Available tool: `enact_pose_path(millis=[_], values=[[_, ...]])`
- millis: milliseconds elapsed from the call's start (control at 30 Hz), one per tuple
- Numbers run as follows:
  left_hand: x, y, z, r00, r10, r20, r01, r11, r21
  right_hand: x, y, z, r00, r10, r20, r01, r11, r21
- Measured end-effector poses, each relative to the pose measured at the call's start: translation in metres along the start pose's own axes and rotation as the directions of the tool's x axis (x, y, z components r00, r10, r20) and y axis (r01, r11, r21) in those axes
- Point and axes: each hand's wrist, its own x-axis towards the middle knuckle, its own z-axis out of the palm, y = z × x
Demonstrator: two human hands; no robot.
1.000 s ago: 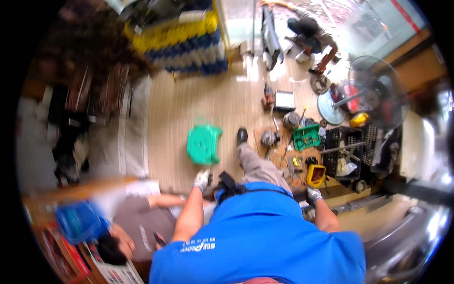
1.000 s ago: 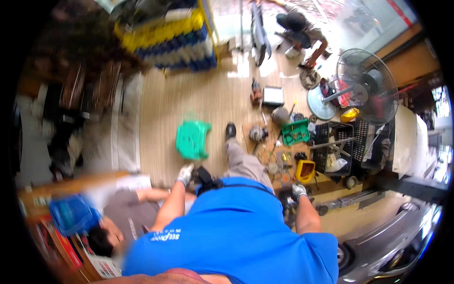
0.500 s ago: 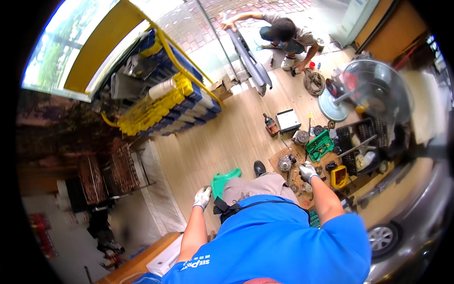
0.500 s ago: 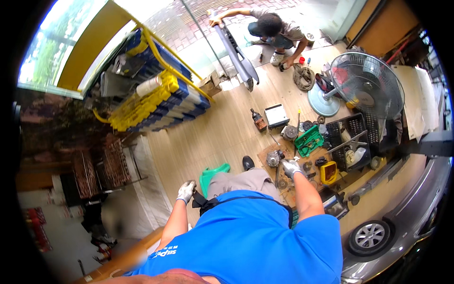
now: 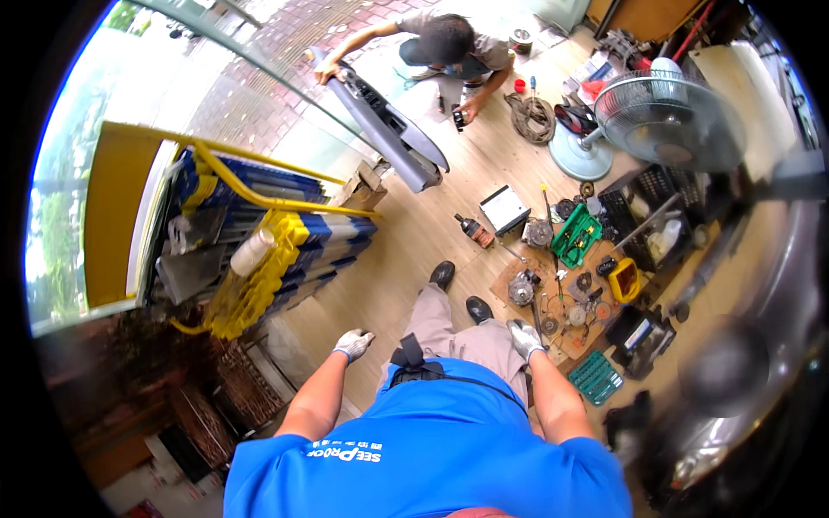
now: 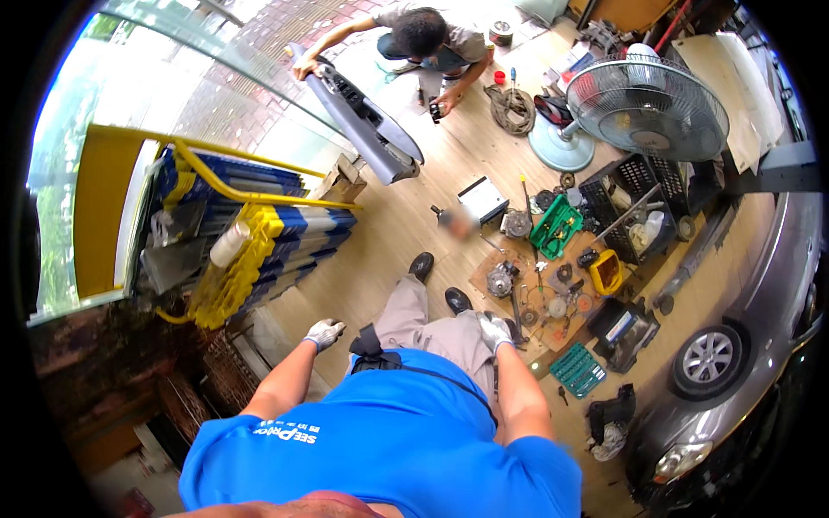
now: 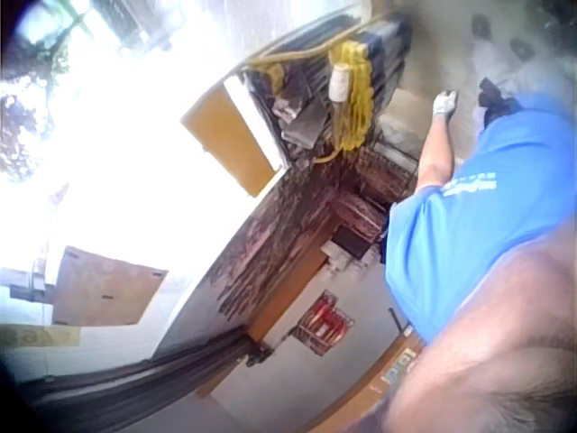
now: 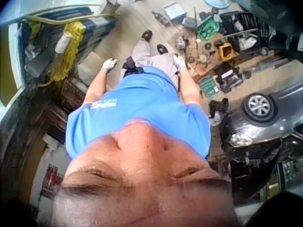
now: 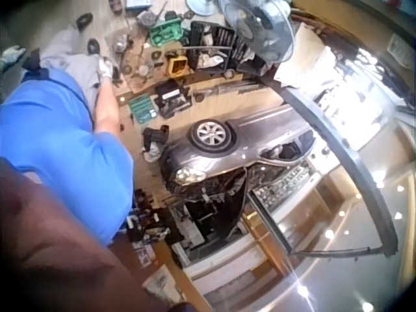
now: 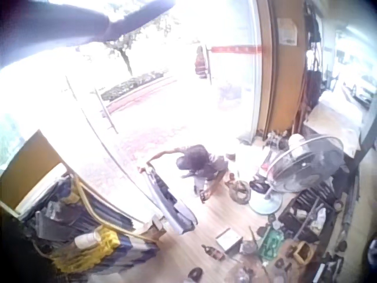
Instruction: The person works on a mechanical component by hand, using a wrench to loosen or tighten bolts on the part while it sits on a wooden board on the floor.
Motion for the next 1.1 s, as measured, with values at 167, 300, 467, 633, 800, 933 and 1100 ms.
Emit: enact_pose_path(millis=[167, 300, 467, 633, 800, 933, 1100], values=[[0.056, 0.106, -0.096, 0.972, 0.015, 0.236, -0.027, 0.998, 0.048, -0.016, 0.022, 0.062, 0.957, 0.29, -0.021, -0.285, 0.951, 0.123], [0.088, 0.136, -0.13, 0.936, -0.036, 0.35, 0.001, 0.995, 0.101, -0.026, 0.011, 0.122, 0.92, 0.39, 0.037, -0.39, 0.902, 0.183], [0.115, 0.135, -0.141, 0.924, 0.028, 0.38, -0.156, 0.937, 0.312, -0.033, 0.021, 0.167, 0.918, 0.396, -0.029, -0.35, 0.841, 0.412], [0.133, 0.16, -0.151, 0.929, 0.104, 0.355, -0.22, 0.928, 0.302, -0.112, 0.002, 0.172, 0.911, 0.4, -0.096, -0.255, 0.732, 0.632], [0.17, 0.187, -0.109, 0.906, 0.287, 0.311, -0.367, 0.899, 0.24, -0.18, -0.022, 0.17, 0.914, 0.387, -0.118, -0.281, 0.817, 0.504], [0.172, 0.224, -0.067, 0.911, 0.285, 0.296, -0.333, 0.935, 0.124, -0.129, -0.008, 0.187, 0.912, 0.403, -0.076, -0.334, 0.837, 0.433], [0.148, 0.24, 0.004, 0.879, 0.328, 0.347, -0.419, 0.878, 0.231, -0.034, -0.093, 0.174, 0.956, 0.255, -0.145, -0.241, 0.965, 0.105]])
